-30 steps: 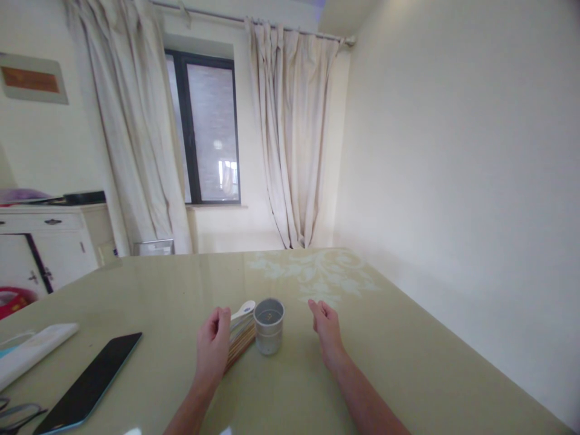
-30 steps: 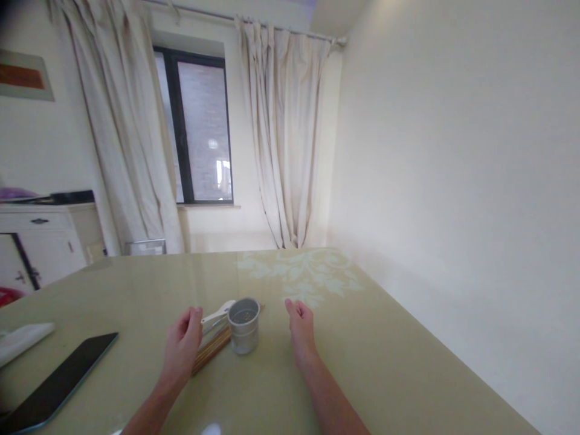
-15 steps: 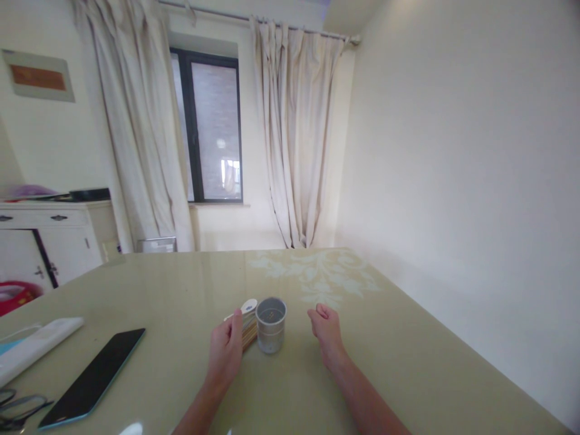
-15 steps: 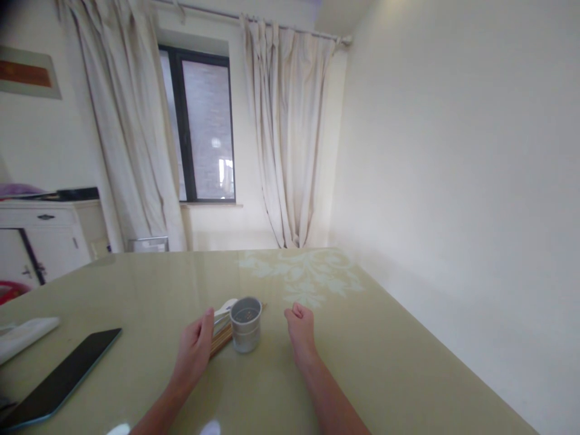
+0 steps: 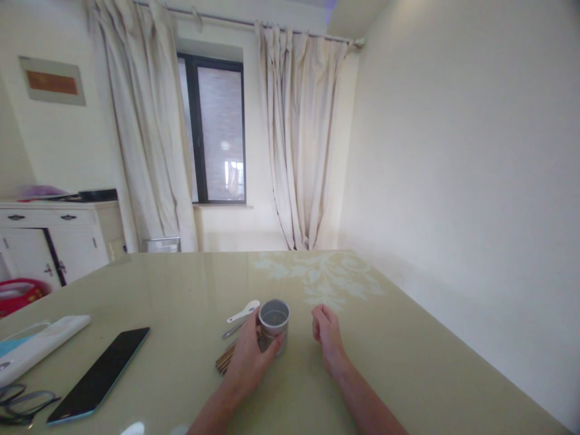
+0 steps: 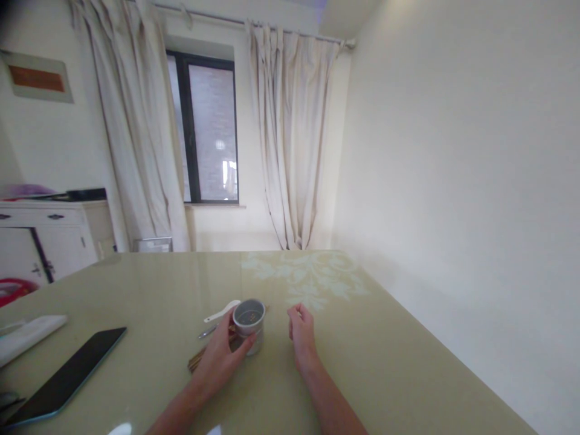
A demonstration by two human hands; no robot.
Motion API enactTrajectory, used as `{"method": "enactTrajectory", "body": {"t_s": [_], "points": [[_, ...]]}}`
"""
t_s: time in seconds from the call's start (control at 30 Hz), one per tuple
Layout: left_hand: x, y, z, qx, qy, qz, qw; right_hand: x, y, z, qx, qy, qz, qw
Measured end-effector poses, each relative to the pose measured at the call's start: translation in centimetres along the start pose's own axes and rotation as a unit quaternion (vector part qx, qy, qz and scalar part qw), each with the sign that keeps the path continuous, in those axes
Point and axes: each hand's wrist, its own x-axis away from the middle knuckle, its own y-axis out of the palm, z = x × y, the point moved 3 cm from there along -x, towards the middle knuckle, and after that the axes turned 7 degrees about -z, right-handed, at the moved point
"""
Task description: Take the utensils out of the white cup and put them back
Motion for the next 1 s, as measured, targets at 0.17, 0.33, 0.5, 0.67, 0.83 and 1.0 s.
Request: {"method": "enactTrajectory", "body": {"t_s": [0.17, 0.33, 0.5, 0.67, 0.83, 1.0], "points": [[0.9, 1.3, 2.0, 0.009, 0.043, -0.120, 0.992, 0.7, 1.2, -0.6, -0.014, 0.019, -0.046, 0.999], [0.8, 0.7, 2.5, 0.068, 0.044, -0.200, 0.976, 1.3, 1.8, -1.2, -0.014, 0.016, -0.075, 0.997], [-0.7, -2.4, 0.7, -0.152, -0.016, -0.056, 0.987, 1.5, 1.6, -0.8, 0.014, 0.039, -0.070, 0.997], [-0.7, -2.7, -0.3, -0.364, -0.021, -0.062, 0.929, 1.4, 1.8, -0.6, 0.033, 0.040, -0.121, 0.991], [-0.4, -2.3, -0.6, -0.381, -0.032, -0.076, 0.921, 1.6, 2.0, -1.1, 0.055, 0.029, -0.128, 0.990], [-0.3, -2.0, -0.6, -0.392, -0.037, -0.082, 0.915, 2.4, 2.5, -1.4, 0.047, 0.030, -0.142, 0.988]]}}
